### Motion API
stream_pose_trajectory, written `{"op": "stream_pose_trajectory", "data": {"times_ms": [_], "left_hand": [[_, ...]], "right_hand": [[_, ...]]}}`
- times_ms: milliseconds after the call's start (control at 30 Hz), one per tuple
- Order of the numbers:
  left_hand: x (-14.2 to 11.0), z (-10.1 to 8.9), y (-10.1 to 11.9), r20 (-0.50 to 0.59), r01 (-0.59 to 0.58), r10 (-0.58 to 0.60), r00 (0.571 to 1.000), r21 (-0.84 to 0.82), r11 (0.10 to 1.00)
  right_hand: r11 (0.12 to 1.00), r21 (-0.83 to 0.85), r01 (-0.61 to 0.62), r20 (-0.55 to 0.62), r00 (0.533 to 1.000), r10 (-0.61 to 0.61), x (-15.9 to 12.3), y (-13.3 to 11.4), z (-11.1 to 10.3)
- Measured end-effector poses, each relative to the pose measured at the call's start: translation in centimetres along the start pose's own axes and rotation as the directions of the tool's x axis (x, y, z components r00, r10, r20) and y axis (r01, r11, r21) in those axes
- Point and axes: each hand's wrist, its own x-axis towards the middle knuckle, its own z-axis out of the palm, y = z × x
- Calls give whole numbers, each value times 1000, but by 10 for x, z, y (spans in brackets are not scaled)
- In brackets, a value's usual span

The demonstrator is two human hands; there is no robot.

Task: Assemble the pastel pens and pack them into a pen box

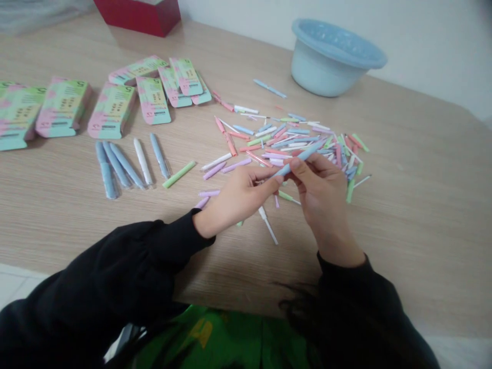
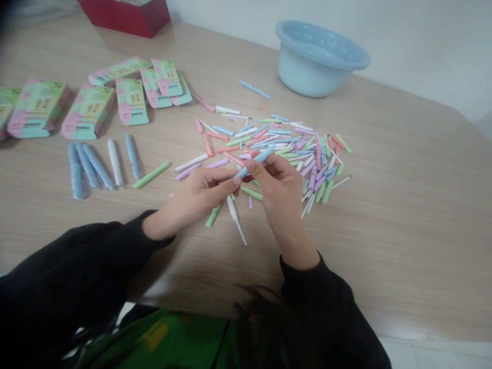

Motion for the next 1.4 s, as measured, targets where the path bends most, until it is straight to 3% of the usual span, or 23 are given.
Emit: {"op": "stream_pose_trajectory", "data": {"times_ms": [100,200,300,400,467,533,600,700,767,833,933,1033,1267,1400], "left_hand": [[1,-1,0,27,54,-53,998,-42,998],[3,-4,-2,128,163,-133,983,-264,951],[5,-7,-6,315,350,-215,925,-480,804],[5,-11,-10,469,488,-232,852,-550,678],[4,-13,-12,516,495,-201,833,-532,686],[4,-14,-13,536,453,-170,827,-455,767],[5,-12,-13,464,307,-129,876,-331,892],[5,-6,-13,169,-15,20,985,-34,999],[2,-2,-13,-27,-140,146,989,158,977],[-2,1,-12,-115,-175,213,970,279,944],[-6,0,-8,-119,-163,232,965,420,893],[-6,-3,-4,-110,-102,176,978,483,870],[-4,-3,-3,-79,-175,246,966,497,850],[-4,-5,-2,-30,-169,198,980,408,897]], "right_hand": [[999,-19,-31,15,999,32,2,1,-3],[998,17,-59,47,997,58,3,-1,-5],[993,71,-95,82,993,89,0,-2,-5],[990,86,-109,83,991,102,-4,-2,-4],[991,84,-104,94,991,96,-4,-2,-5],[993,82,-89,101,992,80,-4,-2,-6],[994,85,-63,83,995,56,-2,-2,-7],[994,104,-30,13,999,29,-2,-1,-4],[993,120,-11,-49,999,17,-3,0,0],[990,138,-3,-88,996,15,-5,0,4],[991,137,-5,-106,994,20,-8,0,7],[996,85,-27,-120,992,37,-8,-1,6],[996,70,-47,-51,997,51,-8,-4,3],[998,63,-25,-21,999,26,-11,-7,3]]}}
